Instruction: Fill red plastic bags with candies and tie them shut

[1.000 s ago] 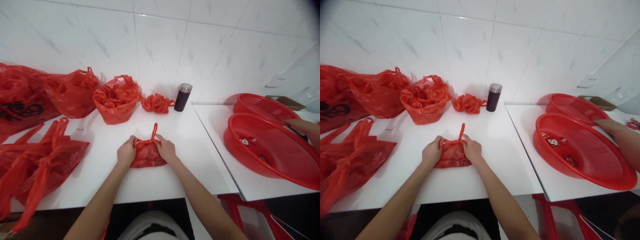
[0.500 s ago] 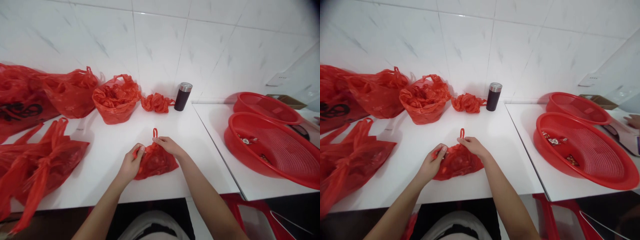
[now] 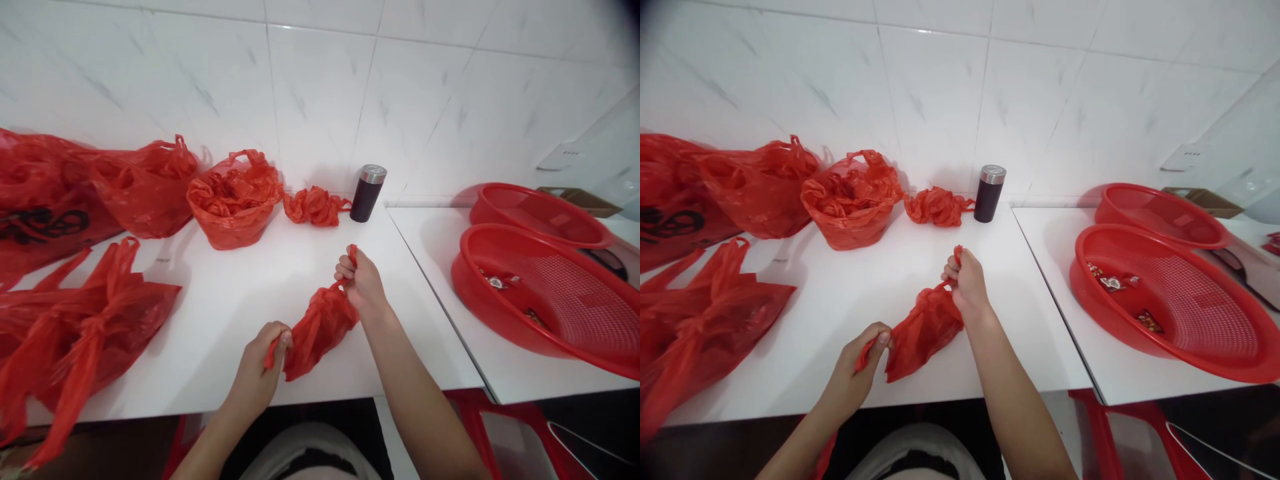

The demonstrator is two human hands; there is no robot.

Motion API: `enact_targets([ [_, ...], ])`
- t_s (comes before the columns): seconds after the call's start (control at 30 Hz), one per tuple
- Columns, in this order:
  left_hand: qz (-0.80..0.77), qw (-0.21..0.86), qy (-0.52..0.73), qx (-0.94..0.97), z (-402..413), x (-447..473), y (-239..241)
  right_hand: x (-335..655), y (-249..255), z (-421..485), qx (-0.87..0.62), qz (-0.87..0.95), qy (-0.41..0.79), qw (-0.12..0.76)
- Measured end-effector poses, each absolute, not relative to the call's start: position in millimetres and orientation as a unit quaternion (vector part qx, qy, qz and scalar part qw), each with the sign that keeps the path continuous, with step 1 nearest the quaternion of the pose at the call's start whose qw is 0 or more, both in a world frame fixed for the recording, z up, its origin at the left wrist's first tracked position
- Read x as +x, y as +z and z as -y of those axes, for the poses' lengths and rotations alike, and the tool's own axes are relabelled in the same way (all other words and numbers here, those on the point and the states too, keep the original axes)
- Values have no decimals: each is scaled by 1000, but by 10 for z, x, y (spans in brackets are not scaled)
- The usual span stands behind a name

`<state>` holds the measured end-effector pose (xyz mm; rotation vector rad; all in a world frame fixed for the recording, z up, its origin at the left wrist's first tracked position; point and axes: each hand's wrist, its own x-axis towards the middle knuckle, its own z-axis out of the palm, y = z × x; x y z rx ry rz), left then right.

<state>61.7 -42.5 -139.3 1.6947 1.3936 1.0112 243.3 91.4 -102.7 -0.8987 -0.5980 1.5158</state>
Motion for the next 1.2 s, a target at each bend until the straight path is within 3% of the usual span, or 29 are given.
enact_targets([
  [0.23,-460,316,370,742,536,692,-1248,2497,-1387,-1278,-425,224,652,586],
  [0.7,-496,369,347,706,551,573,-1316,2374,-1637,-1356,-457,262,645,554],
  [0.87,-603,357,326,635,475,361,-1400,2496,-1754,-1386,-461,262,630,567],
  [0.97,-676,302,369,561,387,140,-1412,2614,-1800,-1403,-453,246,630,582],
  [1.03,-694,212,423,542,306,118,-1330,2644,-1811,-1403,-443,237,636,586],
  [1.13,-641,74,447,619,124,387,-1146,2621,-1802,-1386,-433,230,647,584],
  [1.2,-581,57,401,706,-36,695,-1079,2599,-1792,-1372,-432,227,648,584],
])
